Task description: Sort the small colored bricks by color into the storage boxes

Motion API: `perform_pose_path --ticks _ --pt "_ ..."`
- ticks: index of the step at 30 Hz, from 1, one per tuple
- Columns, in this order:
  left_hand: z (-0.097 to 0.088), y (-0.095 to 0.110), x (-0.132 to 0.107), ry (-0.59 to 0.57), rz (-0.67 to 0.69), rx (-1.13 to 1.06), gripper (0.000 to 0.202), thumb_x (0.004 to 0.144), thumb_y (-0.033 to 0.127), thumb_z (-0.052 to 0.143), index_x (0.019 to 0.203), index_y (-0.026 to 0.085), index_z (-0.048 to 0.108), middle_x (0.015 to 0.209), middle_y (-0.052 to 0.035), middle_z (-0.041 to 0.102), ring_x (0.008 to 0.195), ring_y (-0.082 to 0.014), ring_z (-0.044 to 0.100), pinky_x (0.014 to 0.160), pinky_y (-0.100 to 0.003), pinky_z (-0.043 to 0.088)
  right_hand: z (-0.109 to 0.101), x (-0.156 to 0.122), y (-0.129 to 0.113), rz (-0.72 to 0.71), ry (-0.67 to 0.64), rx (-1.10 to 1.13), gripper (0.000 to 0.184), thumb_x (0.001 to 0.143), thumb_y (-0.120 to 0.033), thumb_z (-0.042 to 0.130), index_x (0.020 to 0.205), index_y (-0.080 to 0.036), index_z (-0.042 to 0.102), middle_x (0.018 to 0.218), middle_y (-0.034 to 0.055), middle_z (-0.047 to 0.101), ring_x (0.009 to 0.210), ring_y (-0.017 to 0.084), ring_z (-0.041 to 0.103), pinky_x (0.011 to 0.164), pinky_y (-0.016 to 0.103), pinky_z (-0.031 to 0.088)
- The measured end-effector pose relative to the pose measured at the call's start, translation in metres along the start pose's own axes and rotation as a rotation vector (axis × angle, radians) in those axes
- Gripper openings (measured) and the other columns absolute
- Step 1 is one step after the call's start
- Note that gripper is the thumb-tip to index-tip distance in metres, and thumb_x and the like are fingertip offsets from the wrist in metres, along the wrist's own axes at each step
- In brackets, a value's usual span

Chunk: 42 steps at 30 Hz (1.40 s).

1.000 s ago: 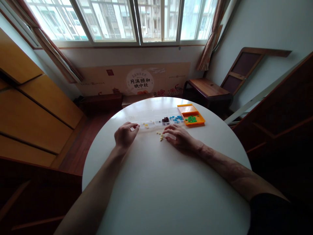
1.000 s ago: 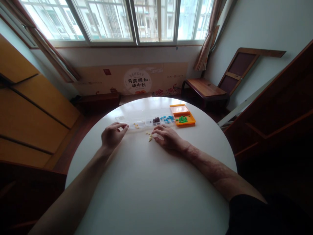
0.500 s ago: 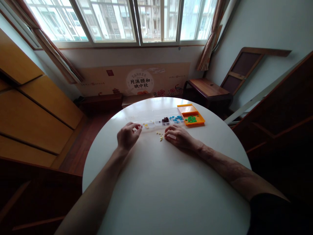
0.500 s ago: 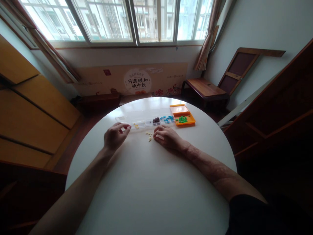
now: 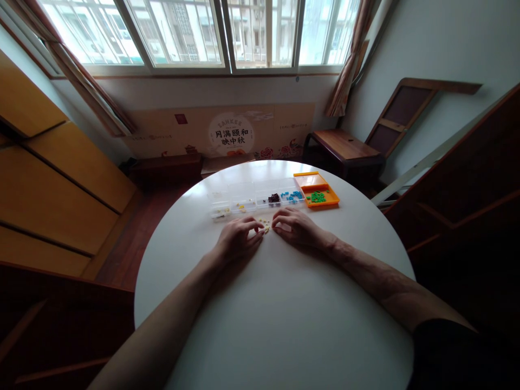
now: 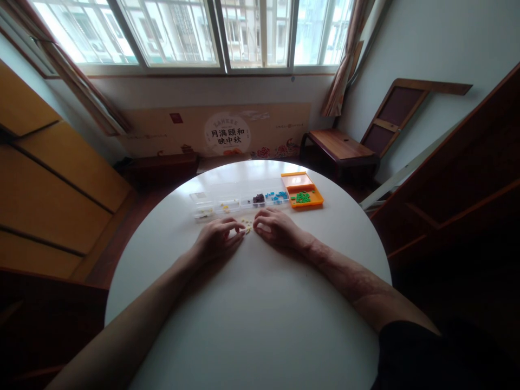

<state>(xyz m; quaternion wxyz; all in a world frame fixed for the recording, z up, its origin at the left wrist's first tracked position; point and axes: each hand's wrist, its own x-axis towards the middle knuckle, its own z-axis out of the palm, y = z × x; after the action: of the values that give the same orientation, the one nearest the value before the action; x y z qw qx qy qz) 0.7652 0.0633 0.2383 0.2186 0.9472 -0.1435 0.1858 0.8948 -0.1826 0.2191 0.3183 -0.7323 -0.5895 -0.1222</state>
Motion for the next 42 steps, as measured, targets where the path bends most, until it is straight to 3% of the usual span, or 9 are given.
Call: perform_pose_path --ticks 9,13,20,28,34,38,42 --pt "0.002 0.005 0.0 0.003 0.007 -0.126 0.017 0.101 0.037 0.071 0.106 0.028 0.085 0.099 -0.0035 0.08 0.067 -0.0125 0.064 0.067 -0.026 0.048 0.0 0.002 0.002 -0.034 0.021 0.037 0.006 0.098 -0.021 0.074 0.104 -0.023 0.075 0.113 0.0073 0.078 0.104 0.025 0.073 0.1 0.044 0.058" --pt "0.003 0.007 0.002 0.005 -0.028 -0.287 0.022 0.102 0.041 0.072 0.108 0.024 0.085 0.099 -0.0054 0.079 0.066 -0.0111 0.061 0.066 -0.025 0.05 -0.004 0.005 -0.001 -0.072 0.087 0.085 0.004 0.101 -0.025 0.075 0.105 -0.025 0.073 0.107 0.0061 0.078 0.095 0.023 0.072 0.094 0.041 0.059" --pt "0.009 0.007 0.007 -0.007 -0.101 -0.575 0.034 0.102 0.05 0.074 0.11 0.02 0.086 0.101 -0.0086 0.079 0.066 -0.0104 0.059 0.06 -0.023 0.048 -0.007 0.007 -0.011 -0.16 0.102 0.122 0.006 0.106 -0.027 0.072 0.111 -0.026 0.073 0.109 0.0066 0.079 0.1 0.023 0.074 0.089 0.039 0.062" --pt "0.009 0.006 0.008 -0.038 -0.151 -0.618 0.033 0.099 0.05 0.078 0.104 0.019 0.087 0.096 -0.007 0.08 0.064 -0.0097 0.053 0.057 -0.023 0.042 -0.007 0.003 -0.008 -0.105 0.078 0.11 0.01 0.106 -0.035 0.073 0.109 -0.025 0.071 0.107 0.0066 0.079 0.091 0.021 0.071 0.084 0.037 0.062" --pt "-0.003 -0.012 0.008 0.117 -0.191 -0.473 0.033 0.1 0.05 0.074 0.105 0.019 0.084 0.098 -0.0072 0.08 0.066 -0.0118 0.058 0.059 -0.024 0.046 -0.006 -0.001 -0.004 -0.021 0.038 0.031 0.013 0.096 -0.026 0.079 0.107 -0.025 0.073 0.112 0.0079 0.076 0.102 0.026 0.071 0.094 0.042 0.061" --pt "-0.021 -0.03 0.005 0.233 -0.249 -0.097 0.027 0.103 0.045 0.068 0.104 0.022 0.084 0.104 -0.0047 0.079 0.069 -0.0126 0.063 0.067 -0.026 0.049 -0.006 -0.002 -0.004 0.027 0.009 0.019 0.005 0.096 -0.022 0.076 0.1 -0.025 0.077 0.111 0.0072 0.076 0.105 0.025 0.072 0.098 0.041 0.06" --pt "-0.037 -0.046 0.002 0.285 -0.358 0.239 0.021 0.104 0.037 0.066 0.105 0.025 0.083 0.11 -0.0018 0.08 0.07 -0.014 0.066 0.065 -0.029 0.043 -0.007 -0.001 -0.005 0.032 0.002 0.029 0.007 0.1 -0.023 0.073 0.096 -0.024 0.078 0.108 0.0067 0.076 0.099 0.023 0.071 0.093 0.038 0.058"
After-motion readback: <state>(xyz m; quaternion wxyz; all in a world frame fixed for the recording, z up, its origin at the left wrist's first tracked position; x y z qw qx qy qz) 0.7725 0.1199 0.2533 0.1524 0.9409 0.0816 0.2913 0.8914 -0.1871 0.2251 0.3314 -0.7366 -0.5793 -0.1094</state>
